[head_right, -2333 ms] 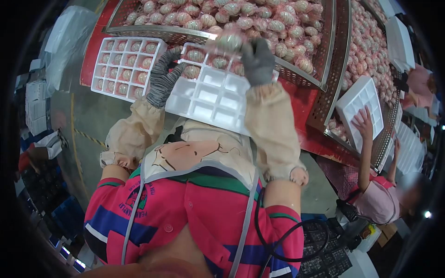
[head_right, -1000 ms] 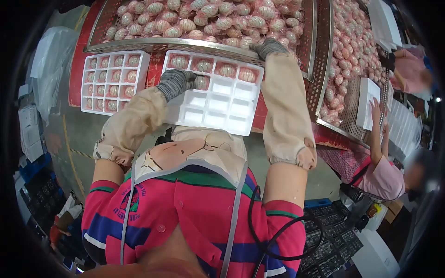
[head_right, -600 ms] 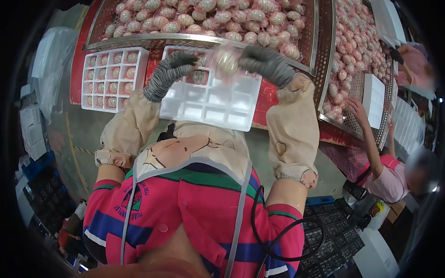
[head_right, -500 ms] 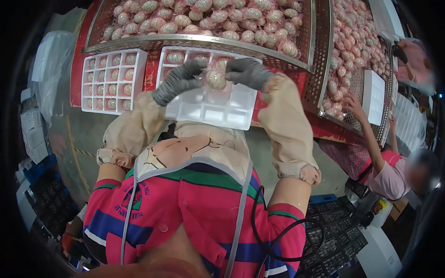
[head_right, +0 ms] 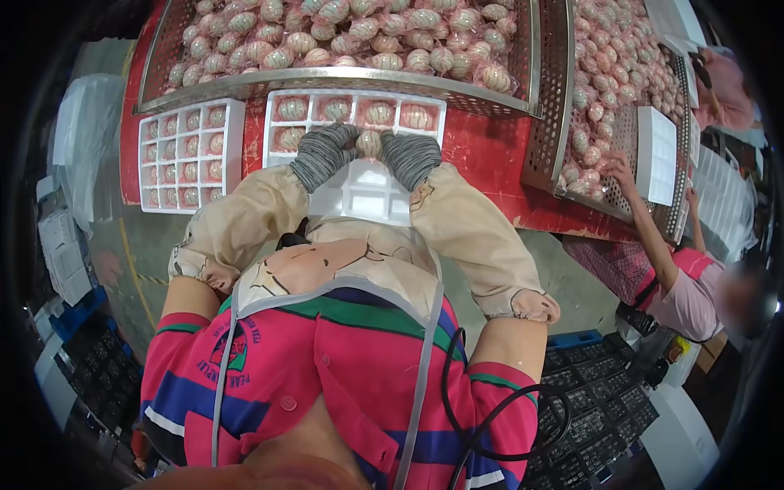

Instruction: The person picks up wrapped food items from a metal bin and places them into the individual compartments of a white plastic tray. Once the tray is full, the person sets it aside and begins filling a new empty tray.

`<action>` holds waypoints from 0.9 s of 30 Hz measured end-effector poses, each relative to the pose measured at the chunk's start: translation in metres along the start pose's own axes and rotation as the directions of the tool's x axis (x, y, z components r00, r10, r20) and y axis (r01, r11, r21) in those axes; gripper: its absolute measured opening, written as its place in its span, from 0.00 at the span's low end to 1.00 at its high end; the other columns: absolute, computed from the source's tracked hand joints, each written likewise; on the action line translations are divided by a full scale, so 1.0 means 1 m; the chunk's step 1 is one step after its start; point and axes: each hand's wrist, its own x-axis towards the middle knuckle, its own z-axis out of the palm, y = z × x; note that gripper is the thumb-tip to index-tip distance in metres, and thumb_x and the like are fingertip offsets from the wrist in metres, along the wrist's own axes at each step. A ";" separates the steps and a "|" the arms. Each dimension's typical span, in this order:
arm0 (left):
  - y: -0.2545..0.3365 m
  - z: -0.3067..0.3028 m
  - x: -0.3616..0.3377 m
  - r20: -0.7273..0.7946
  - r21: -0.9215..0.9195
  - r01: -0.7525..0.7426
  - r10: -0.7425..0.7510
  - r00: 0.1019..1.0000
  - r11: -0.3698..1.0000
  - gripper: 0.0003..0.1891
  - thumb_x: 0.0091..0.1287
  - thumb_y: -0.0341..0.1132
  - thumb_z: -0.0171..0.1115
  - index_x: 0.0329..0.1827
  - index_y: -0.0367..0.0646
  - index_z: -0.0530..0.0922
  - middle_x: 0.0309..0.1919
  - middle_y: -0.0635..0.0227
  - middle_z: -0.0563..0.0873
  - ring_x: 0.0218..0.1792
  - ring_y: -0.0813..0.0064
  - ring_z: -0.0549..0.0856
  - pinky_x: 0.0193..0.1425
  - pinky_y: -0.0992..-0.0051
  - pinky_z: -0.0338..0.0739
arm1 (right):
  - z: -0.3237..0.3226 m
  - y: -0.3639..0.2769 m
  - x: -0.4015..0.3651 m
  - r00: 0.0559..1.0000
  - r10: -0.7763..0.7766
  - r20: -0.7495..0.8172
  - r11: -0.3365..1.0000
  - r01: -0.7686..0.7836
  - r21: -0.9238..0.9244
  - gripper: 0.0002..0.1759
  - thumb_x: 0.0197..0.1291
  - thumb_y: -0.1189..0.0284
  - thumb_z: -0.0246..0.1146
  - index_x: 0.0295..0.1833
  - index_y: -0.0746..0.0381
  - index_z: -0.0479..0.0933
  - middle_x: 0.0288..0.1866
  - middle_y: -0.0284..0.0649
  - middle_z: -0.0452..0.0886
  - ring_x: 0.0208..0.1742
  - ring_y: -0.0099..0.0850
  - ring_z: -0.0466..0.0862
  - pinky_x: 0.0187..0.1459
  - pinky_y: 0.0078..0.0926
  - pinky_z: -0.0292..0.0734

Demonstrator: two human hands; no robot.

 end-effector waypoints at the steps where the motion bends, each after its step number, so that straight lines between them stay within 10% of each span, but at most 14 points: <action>1: 0.004 -0.006 0.005 0.064 0.051 0.028 -0.032 0.997 0.998 0.21 0.56 0.46 0.68 0.50 0.46 0.80 0.39 0.61 0.84 0.43 0.61 0.84 0.48 0.63 0.76 | 0.002 0.001 0.000 0.999 -0.023 -0.047 0.998 0.025 0.060 0.14 0.62 0.59 0.56 0.41 0.59 0.74 0.30 0.45 0.82 0.31 0.42 0.84 0.28 0.44 0.75; 6: -0.010 0.003 0.027 0.175 0.034 0.079 -0.084 0.981 0.996 0.18 0.56 0.48 0.65 0.45 0.49 0.81 0.37 0.61 0.86 0.42 0.60 0.85 0.48 0.60 0.77 | 0.000 0.004 0.008 0.987 -0.033 0.158 0.997 0.043 -0.064 0.14 0.64 0.66 0.50 0.47 0.64 0.73 0.26 0.45 0.82 0.27 0.41 0.84 0.25 0.44 0.75; 12: -0.008 0.032 0.041 0.195 0.491 0.124 -0.248 0.949 0.862 0.14 0.60 0.47 0.60 0.43 0.51 0.82 0.36 0.61 0.86 0.39 0.58 0.85 0.43 0.58 0.78 | -0.028 -0.011 0.011 0.996 -0.010 0.090 0.997 0.016 -0.071 0.13 0.61 0.63 0.55 0.41 0.62 0.77 0.27 0.46 0.83 0.28 0.41 0.84 0.28 0.40 0.76; 13: -0.009 0.029 0.034 0.154 0.420 0.080 -0.157 0.976 0.904 0.13 0.60 0.46 0.60 0.42 0.52 0.82 0.34 0.63 0.86 0.37 0.59 0.85 0.41 0.56 0.78 | -0.036 -0.010 0.015 0.994 -0.013 0.106 1.000 0.016 -0.022 0.12 0.60 0.61 0.56 0.39 0.58 0.78 0.28 0.46 0.82 0.29 0.42 0.84 0.30 0.40 0.77; 15: -0.004 0.022 0.030 0.130 0.404 0.060 -0.122 0.984 0.913 0.13 0.60 0.46 0.59 0.41 0.52 0.82 0.34 0.62 0.86 0.37 0.59 0.85 0.41 0.57 0.77 | -0.075 0.012 0.023 0.921 0.030 -0.388 0.999 -0.010 0.053 0.15 0.61 0.53 0.56 0.42 0.52 0.77 0.31 0.43 0.82 0.35 0.42 0.84 0.34 0.44 0.77; 16: -0.001 0.021 0.025 0.118 0.388 0.037 -0.090 0.989 0.921 0.13 0.60 0.46 0.59 0.41 0.51 0.82 0.34 0.62 0.86 0.38 0.59 0.85 0.41 0.57 0.77 | -0.100 0.021 0.041 0.922 0.364 -0.134 0.931 -0.356 0.083 0.20 0.62 0.49 0.56 0.48 0.53 0.75 0.34 0.44 0.83 0.37 0.44 0.84 0.38 0.45 0.77; 19: 0.000 0.013 0.014 0.113 0.272 0.018 -0.050 0.992 0.962 0.15 0.62 0.47 0.59 0.45 0.51 0.82 0.35 0.60 0.86 0.38 0.58 0.85 0.43 0.58 0.77 | -0.122 0.080 0.081 0.916 0.388 -0.104 0.918 -0.394 -0.038 0.32 0.61 0.44 0.53 0.58 0.60 0.71 0.56 0.53 0.77 0.59 0.46 0.77 0.57 0.43 0.71; 22: 0.004 0.000 0.006 0.058 0.172 0.053 -0.064 0.996 0.984 0.16 0.62 0.45 0.61 0.50 0.50 0.81 0.36 0.57 0.86 0.39 0.59 0.85 0.43 0.62 0.78 | -0.082 0.121 0.105 0.851 0.518 -0.087 0.852 -0.522 -0.029 0.33 0.60 0.44 0.52 0.56 0.61 0.72 0.52 0.53 0.79 0.57 0.46 0.78 0.57 0.44 0.71; 25: -0.005 -0.005 -0.011 -0.227 -0.234 -0.011 -0.044 0.973 0.972 0.16 0.60 0.39 0.64 0.50 0.46 0.81 0.37 0.57 0.86 0.37 0.61 0.85 0.45 0.68 0.78 | -0.094 0.147 0.094 0.883 0.458 -0.101 0.886 -0.444 0.134 0.25 0.61 0.52 0.55 0.52 0.62 0.75 0.44 0.49 0.83 0.48 0.41 0.83 0.49 0.43 0.75; 27: -0.017 -0.005 -0.014 -0.275 -0.374 -0.044 -0.066 0.959 0.926 0.16 0.60 0.37 0.65 0.50 0.43 0.80 0.39 0.56 0.86 0.37 0.64 0.86 0.44 0.69 0.78 | -0.081 0.155 0.066 0.800 0.372 -0.471 0.873 -0.130 0.469 0.16 0.62 0.61 0.59 0.47 0.61 0.78 0.35 0.40 0.83 0.35 0.30 0.83 0.38 0.33 0.78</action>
